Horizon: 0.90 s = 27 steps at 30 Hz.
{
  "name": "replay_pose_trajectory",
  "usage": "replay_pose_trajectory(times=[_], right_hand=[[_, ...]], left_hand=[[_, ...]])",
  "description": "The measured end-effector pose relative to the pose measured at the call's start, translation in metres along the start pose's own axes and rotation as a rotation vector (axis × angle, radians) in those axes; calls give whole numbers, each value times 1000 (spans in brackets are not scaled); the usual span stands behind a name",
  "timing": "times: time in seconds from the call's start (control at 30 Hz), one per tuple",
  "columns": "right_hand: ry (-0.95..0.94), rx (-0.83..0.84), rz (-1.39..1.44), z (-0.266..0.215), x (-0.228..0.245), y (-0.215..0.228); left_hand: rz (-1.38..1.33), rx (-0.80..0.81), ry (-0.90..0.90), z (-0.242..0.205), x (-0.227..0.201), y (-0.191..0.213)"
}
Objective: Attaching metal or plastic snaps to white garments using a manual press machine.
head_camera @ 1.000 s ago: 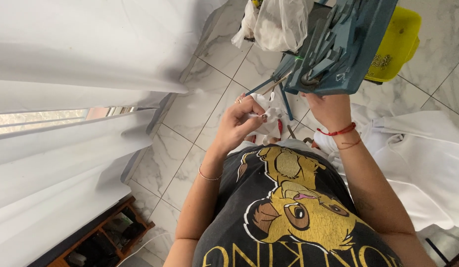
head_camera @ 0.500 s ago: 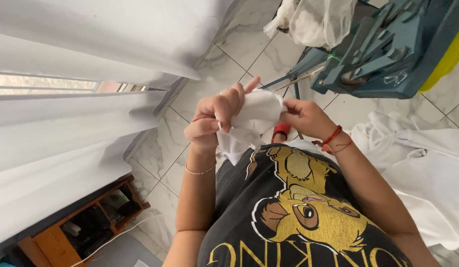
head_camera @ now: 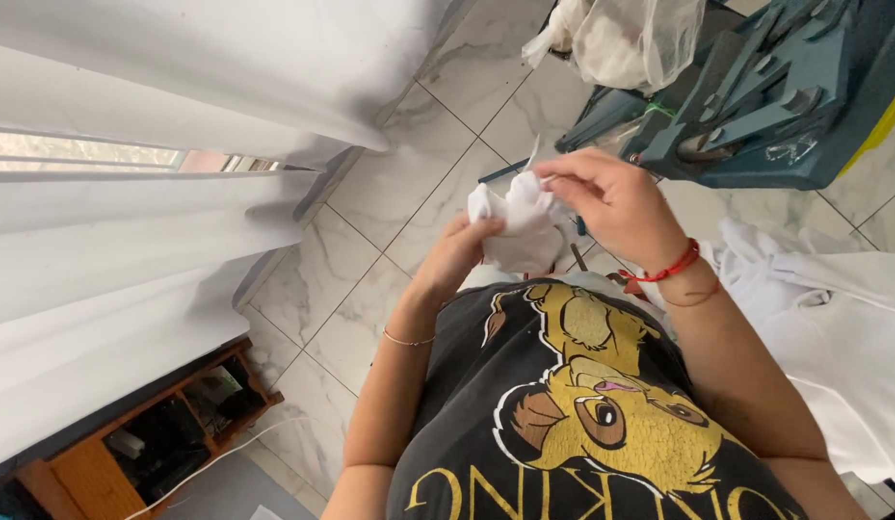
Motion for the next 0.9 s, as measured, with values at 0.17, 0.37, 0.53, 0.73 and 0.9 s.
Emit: replay_pose_trajectory(times=[0.17, 0.37, 0.53, 0.73, 0.9], right_hand=[[75, -27, -117, -22, -8, 0], [412, -161, -231, -40, -9, -6], [392, -84, -168, -45, 1, 5], [320, 53, -214, -53, -11, 0], [282, 19, -292, -58, -33, -4]], left_hand=[[-354, 104, 128, -2, -30, -14], [-497, 200, 303, 6, -23, -31], [-373, 196, 412, 29, 13, -21], [-77, 129, 444, 28, 14, -32], [942, 132, -411, -13, -63, -80]])
Point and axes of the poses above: each hand's wrist, its own z-axis towards the middle knuckle, its own y-axis out of the back of the hand, x = y × z, the point moved 4 cm from there along z, towards the middle knuckle, and after that the axes turned 6 degrees about -y, right-handed, at the moved point
